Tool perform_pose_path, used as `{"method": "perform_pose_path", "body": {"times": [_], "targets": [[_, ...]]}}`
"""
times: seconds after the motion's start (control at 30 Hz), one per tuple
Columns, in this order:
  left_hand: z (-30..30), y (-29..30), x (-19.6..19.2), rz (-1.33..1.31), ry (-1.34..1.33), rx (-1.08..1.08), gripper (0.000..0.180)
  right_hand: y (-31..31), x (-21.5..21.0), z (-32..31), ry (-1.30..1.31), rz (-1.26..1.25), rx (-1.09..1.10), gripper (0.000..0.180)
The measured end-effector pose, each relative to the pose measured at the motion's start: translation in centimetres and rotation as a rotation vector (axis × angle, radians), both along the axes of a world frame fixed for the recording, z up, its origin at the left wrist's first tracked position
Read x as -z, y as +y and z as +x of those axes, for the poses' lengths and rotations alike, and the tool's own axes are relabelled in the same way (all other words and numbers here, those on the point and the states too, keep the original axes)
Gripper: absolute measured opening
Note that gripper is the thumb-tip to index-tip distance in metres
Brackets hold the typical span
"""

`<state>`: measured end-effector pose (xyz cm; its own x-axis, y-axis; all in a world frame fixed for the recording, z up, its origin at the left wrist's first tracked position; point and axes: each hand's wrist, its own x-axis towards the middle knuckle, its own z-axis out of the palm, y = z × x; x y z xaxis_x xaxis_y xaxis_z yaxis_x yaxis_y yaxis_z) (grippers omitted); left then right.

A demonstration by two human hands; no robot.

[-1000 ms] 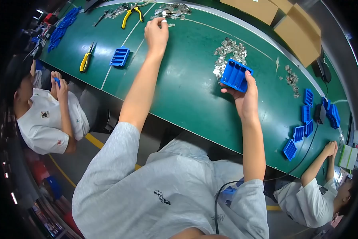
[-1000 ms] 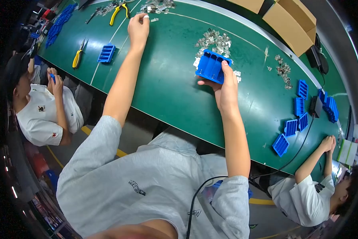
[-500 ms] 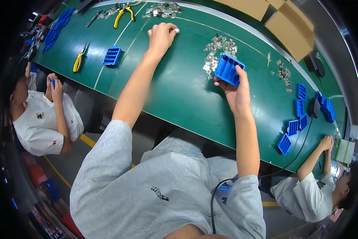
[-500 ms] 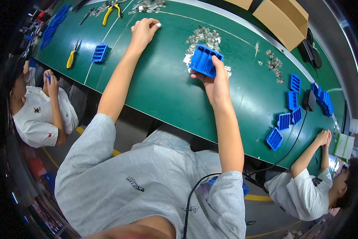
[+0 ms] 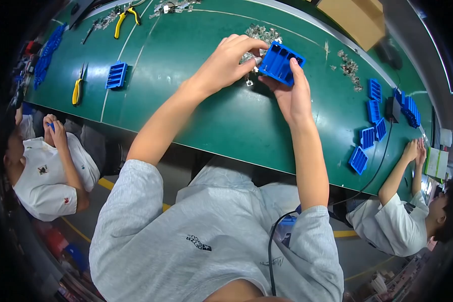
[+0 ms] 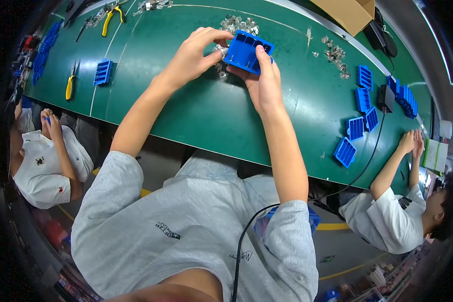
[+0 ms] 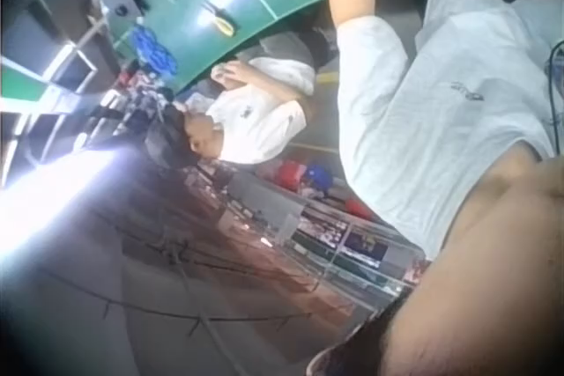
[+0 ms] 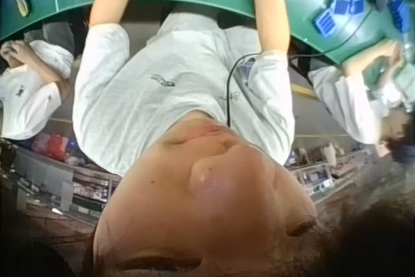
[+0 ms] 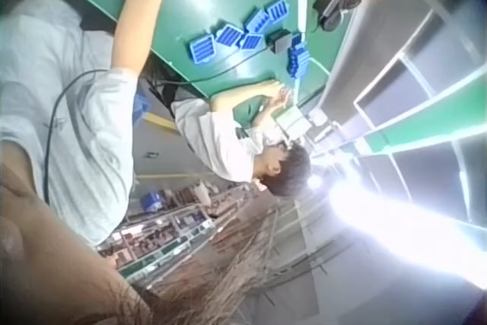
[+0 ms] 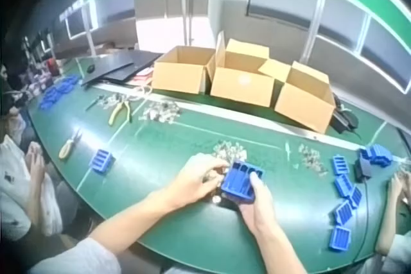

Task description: Manually picking up small metal parts and placing them into a blue plastic container on an assembly line.

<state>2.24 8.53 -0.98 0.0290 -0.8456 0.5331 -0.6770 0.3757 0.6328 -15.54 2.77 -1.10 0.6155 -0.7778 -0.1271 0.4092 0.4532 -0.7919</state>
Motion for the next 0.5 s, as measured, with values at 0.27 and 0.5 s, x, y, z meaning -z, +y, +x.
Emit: {"method": "perform_pose_path", "body": {"times": [0.27,0.5], "targets": [[1.1,-0.2,0.6,0.236,0.405,0.006,0.024,-0.3,0.7,0.0,0.068,-0.098,0.109,0.045],[1.5,-0.4,0.6,0.434,0.539,0.167,0.023,-0.2,0.4,0.1,0.109,-0.172,0.095,0.047]]}}
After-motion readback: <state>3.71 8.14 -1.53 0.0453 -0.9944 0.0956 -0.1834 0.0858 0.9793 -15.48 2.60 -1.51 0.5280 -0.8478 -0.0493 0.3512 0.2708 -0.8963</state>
